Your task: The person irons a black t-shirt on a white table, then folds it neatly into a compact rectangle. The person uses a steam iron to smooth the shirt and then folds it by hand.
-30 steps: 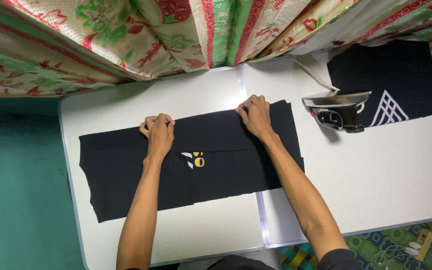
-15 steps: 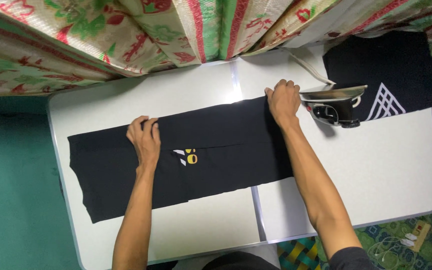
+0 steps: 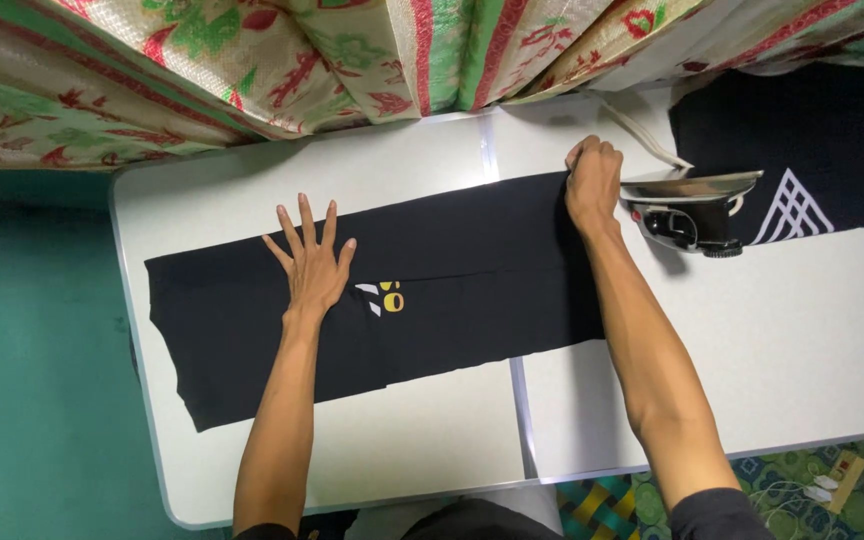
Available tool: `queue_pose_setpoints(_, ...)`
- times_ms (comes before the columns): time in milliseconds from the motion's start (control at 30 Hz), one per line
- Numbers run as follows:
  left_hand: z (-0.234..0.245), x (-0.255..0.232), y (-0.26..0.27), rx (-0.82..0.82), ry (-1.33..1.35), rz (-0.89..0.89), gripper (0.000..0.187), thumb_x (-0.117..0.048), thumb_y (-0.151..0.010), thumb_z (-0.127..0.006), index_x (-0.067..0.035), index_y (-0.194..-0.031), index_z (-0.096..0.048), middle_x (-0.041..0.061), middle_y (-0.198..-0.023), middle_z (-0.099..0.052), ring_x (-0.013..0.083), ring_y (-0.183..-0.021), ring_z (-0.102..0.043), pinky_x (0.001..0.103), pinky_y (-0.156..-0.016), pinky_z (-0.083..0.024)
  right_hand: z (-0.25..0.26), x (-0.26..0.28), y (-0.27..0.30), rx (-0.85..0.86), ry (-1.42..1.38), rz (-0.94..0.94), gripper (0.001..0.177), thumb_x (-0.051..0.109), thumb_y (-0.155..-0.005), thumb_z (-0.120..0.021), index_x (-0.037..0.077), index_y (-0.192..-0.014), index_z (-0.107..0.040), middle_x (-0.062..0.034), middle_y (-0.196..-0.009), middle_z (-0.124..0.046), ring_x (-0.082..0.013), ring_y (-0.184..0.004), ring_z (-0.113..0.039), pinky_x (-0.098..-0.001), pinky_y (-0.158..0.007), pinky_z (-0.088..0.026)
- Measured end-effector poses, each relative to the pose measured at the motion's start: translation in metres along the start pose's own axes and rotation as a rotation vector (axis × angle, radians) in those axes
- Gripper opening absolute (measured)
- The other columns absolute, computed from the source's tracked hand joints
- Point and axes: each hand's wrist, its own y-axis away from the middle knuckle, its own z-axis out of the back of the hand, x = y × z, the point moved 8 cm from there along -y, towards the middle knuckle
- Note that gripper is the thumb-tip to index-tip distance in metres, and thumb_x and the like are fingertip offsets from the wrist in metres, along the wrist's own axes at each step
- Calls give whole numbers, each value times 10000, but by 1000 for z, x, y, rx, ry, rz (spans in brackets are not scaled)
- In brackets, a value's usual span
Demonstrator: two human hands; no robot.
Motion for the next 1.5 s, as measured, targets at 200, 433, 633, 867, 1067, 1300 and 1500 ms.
queue_pose_setpoints(200,-3,3,-1,18,-18,21,641,-493,-1071,-413,-296,-1650,-223,66,-1721,108,372,-1528,217,731,-1125,141,-3,5,7,-79,-4,-26,166,10,-999,-652,61,-954,-501,-121,-931,-493,-349,-941,-535,-423,-818,-466)
queue_pose_setpoints(433,5,-37,-4,-211,-19,-90,622,-220,-964,-634,-45,-1531,-447,234,-1675,-197,415,-1552,-98,713,-1153,-64,41,84,47,-411,86,395,97,132,-1107,-534,69,-1107,-608,-100,-1030,-532,-299,-1023,-526,-386,-798,-407)
queue_pose_setpoints(633,-32,-130,2,-317,254,-431,478,-24,-963,-528,-148,-1424,-551,101,-1470,-527,315,-1451,-420,529,-1185,-302,-2,158,115,-268,-108,721,252,189,-1055,-556,77,-1233,-694,-152,-1214,-686,-369,-1189,-611,-484,-994,-454)
queue_pose_setpoints(867,-40,-143,1,-41,4,-237,710,-514,-1006,-481,-178,-1608,-312,114,-1713,-125,383,-1567,-56,649,-1218,-63,-14,80,103,271,183,263,648,549,-1041,-451,264,-1615,-354,-175,-1715,-153,-419,-1566,-101,-672,-1205,-68)
queue_pose_setpoints(1067,-43,-145,-2,-6,-20,-193,826,-651,-953,-469,-212,-1623,-269,81,-1723,-74,357,-1574,4,649,-1224,-3,-19,72,96,229,142,175,712,582,-1065,-351,213,-1657,-210,-165,-1722,-49,-402,-1573,-1,-706,-1195,33)
queue_pose_setpoints(1300,-46,-143,-6,-3,-46,-180,856,-672,-928,-487,-232,-1626,-261,64,-1725,-57,342,-1576,19,649,-1226,0,-59,117,113,264,190,435,639,510,-1062,-380,234,-1632,-289,-126,-1724,-108,-379,-1575,-71,-676,-1218,-105)
queue_pose_setpoints(1500,-40,-145,-3,11,-31,-171,861,-684,-918,-483,-231,-1619,-272,64,-1722,-68,356,-1570,-3,664,-1219,-31,-11,40,107,282,176,203,733,575,-1031,-413,208,-1644,-250,-125,-1728,-88,-341,-1584,-56,-700,-1205,-41)
